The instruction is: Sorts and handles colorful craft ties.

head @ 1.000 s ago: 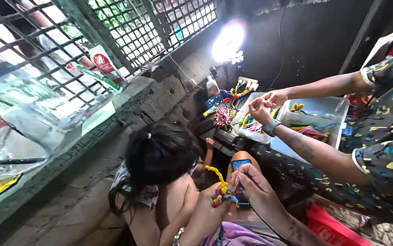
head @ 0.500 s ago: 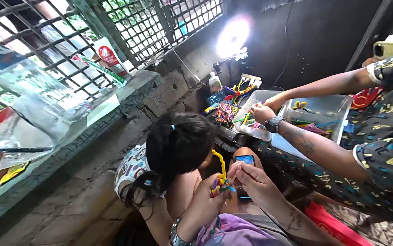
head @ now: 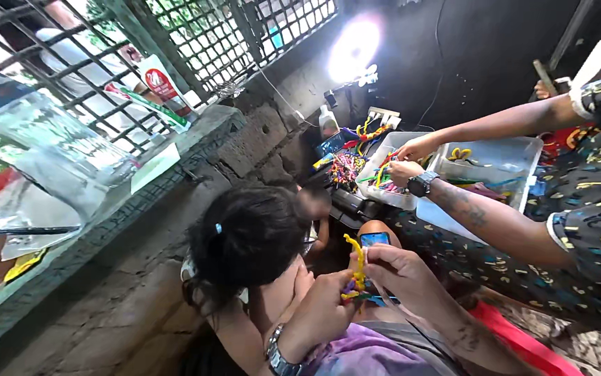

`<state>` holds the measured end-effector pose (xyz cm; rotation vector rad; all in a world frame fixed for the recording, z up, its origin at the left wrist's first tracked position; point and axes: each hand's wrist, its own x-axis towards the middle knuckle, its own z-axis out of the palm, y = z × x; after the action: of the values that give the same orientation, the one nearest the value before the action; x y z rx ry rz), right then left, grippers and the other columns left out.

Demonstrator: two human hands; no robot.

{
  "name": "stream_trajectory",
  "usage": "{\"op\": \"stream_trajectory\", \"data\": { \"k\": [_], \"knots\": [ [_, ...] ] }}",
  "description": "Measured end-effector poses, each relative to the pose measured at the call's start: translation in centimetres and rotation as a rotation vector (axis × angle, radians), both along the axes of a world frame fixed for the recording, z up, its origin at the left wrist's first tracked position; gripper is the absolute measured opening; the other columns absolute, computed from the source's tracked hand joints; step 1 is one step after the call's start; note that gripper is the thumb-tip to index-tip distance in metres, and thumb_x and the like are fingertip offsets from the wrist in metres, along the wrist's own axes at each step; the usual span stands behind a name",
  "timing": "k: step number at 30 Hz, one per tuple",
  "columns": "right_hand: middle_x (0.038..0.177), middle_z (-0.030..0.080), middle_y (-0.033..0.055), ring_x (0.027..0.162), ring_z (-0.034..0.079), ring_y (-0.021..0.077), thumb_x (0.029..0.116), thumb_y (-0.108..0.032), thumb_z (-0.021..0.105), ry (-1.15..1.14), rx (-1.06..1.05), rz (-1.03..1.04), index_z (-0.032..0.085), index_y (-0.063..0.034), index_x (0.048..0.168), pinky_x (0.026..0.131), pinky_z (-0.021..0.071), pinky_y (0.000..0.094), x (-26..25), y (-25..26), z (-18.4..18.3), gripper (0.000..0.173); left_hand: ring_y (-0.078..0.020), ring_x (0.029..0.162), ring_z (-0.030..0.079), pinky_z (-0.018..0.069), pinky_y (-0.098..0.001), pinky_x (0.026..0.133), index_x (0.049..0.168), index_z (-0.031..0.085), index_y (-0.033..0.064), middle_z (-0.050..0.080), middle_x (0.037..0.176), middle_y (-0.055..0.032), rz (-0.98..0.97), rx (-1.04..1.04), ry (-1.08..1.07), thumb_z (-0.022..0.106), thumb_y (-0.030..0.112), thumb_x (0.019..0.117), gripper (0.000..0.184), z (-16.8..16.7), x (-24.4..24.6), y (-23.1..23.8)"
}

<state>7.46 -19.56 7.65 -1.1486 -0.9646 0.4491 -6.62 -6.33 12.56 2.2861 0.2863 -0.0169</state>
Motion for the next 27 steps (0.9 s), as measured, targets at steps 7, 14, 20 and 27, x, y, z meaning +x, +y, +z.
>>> {"op": "stream_trajectory", "data": {
  "k": [7,14,20,27],
  "knots": [
    [0.097,0.068,-0.0065,0.082,0.062,-0.0035,0.1014,-0.021,0.061,-0.013,0.147,0.059,0.072,-0.0101,0.099,0.072,0.0539,0.0140,0.3,0.1,-0.5,0.016,-0.0019,0.076,0.061,0.0519,-0.0206,0.073,0.103,0.068,-0.0009,0.067,0.086,-0.0041,-0.014,-0.052,-0.060,0.067,0.013,0.0934,0.017,-0.6,-0.3,0.6],
    [0.091,0.072,-0.0086,0.076,0.065,-0.0004,0.1007,-0.013,0.057,0.152,0.150,-0.105,0.071,-0.0143,0.098,0.068,0.0561,0.0168,2.7,-1.2,0.4,0.014,-0.0001,0.064,0.058,0.0508,-0.0184,0.060,0.106,0.068,0.0047,0.065,0.081,0.0050,0.416,-0.294,-0.286,0.068,0.012,0.0930,0.015,-1.2,-0.5,0.6],
    [0.085,0.069,-0.0069,0.075,0.063,-0.0066,0.0962,-0.017,0.066,0.005,-0.018,0.054,0.072,-0.0053,0.096,0.069,0.0541,0.0125,-0.7,-0.1,-0.2,0.013,-0.0021,0.077,0.067,0.0581,-0.0208,0.070,0.114,0.065,0.0033,0.071,0.093,0.0039,0.283,-0.625,-0.531,0.067,0.004,0.0942,0.020,-1.4,1.1,-1.5],
    [0.093,0.072,-0.0017,0.081,0.063,-0.0051,0.1011,-0.023,0.061,-0.159,-0.017,-0.059,0.075,-0.0047,0.098,0.074,0.0533,0.0119,-0.6,0.8,-1.1,0.023,-0.0079,0.085,0.069,0.0587,-0.0258,0.080,0.110,0.064,0.0034,0.071,0.095,-0.0012,0.416,-0.726,-0.622,0.060,0.005,0.0987,0.012,-1.7,0.5,-1.4]
  ]
}}
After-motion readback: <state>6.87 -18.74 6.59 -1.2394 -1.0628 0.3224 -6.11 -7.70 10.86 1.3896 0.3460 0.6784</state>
